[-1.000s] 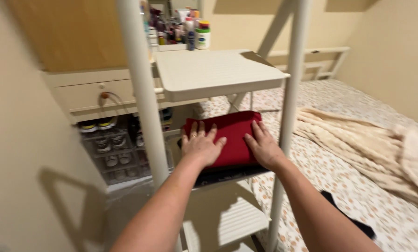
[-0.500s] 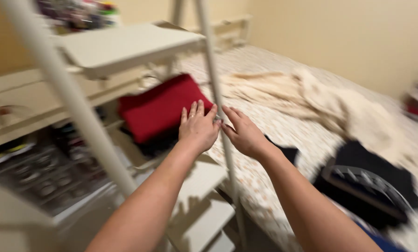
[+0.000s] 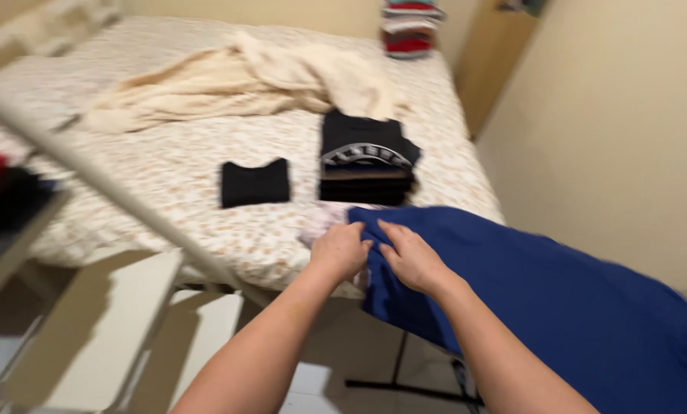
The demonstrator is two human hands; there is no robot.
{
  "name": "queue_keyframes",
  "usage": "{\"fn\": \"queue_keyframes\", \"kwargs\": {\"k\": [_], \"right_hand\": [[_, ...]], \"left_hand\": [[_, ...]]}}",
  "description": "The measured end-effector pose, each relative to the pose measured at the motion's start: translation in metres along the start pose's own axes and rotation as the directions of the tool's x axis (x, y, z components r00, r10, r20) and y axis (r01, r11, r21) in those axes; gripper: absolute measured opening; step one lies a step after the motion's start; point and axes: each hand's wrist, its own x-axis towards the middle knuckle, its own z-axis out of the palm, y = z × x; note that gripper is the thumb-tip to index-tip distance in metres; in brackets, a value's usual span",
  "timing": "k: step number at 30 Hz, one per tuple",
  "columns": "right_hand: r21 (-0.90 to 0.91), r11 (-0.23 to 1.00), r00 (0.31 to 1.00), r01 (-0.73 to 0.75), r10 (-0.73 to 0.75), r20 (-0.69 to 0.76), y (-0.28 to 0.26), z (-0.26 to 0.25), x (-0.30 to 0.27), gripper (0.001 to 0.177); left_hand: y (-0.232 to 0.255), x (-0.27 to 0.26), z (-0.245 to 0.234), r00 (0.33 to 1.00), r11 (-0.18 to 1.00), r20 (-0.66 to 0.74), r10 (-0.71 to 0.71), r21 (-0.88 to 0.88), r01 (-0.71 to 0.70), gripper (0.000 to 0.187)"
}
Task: Fold a blue t-shirt and place it on a stack of folded clothes.
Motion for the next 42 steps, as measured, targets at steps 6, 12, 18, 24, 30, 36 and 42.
{"fn": "queue_keyframes", "kwargs": {"k": [6, 12, 18, 24, 30, 36, 42], "right_hand": [[-0.091, 0.886, 0.870, -0.455, 0.464, 0.165, 0.085, -0.045, -0.104, 0.045], [-0.126, 0.618, 0.627, -0.776, 0.778, -0.043, 0.148, -0.067, -0.168, 0.040], [-0.141, 0.241, 0.269, -0.960, 0.933, -0.240, 0.205, -0.086, -0.261, 0.050], [0.074, -0.083, -0.111, -0.994, 0.790, -0.603, 0.267, -0.096, -0.361, 0.080], [0.417, -0.083, -0.248, -0.905, 0.900, -0.358, 0.311, -0.121, -0.400, 0.076], [0.371, 0.074, -0.076, -0.926, 0.925, -0.373, 0.376, -0.183, -0.416, 0.057], [-0.069, 0.154, 0.169, -0.986, 0.894, -0.415, 0.344, -0.304, -0.372, 0.055]], "left_hand": [[-0.005, 0.045, 0.110, 0.978, 0.978, 0.007, -0.208, 0.004, 0.208, 0.035], [0.013, 0.037, 0.117, 0.909, 0.909, -0.046, -0.414, 0.025, 0.415, 0.031], [0.018, 0.050, 0.143, 0.896, 0.923, -0.230, -0.380, -0.157, 0.351, 0.034], [0.048, 0.016, 0.109, 0.817, 0.816, -0.031, -0.576, -0.087, 0.572, 0.053], [0.015, 0.061, 0.137, 0.887, 0.891, -0.089, -0.453, -0.077, 0.447, 0.046], [0.014, 0.126, 0.077, 0.892, 0.803, -0.338, -0.299, -0.595, 0.043, 0.041], [0.053, 0.140, -0.004, 0.827, 0.708, -0.491, -0.272, -0.684, -0.173, 0.031]]}}
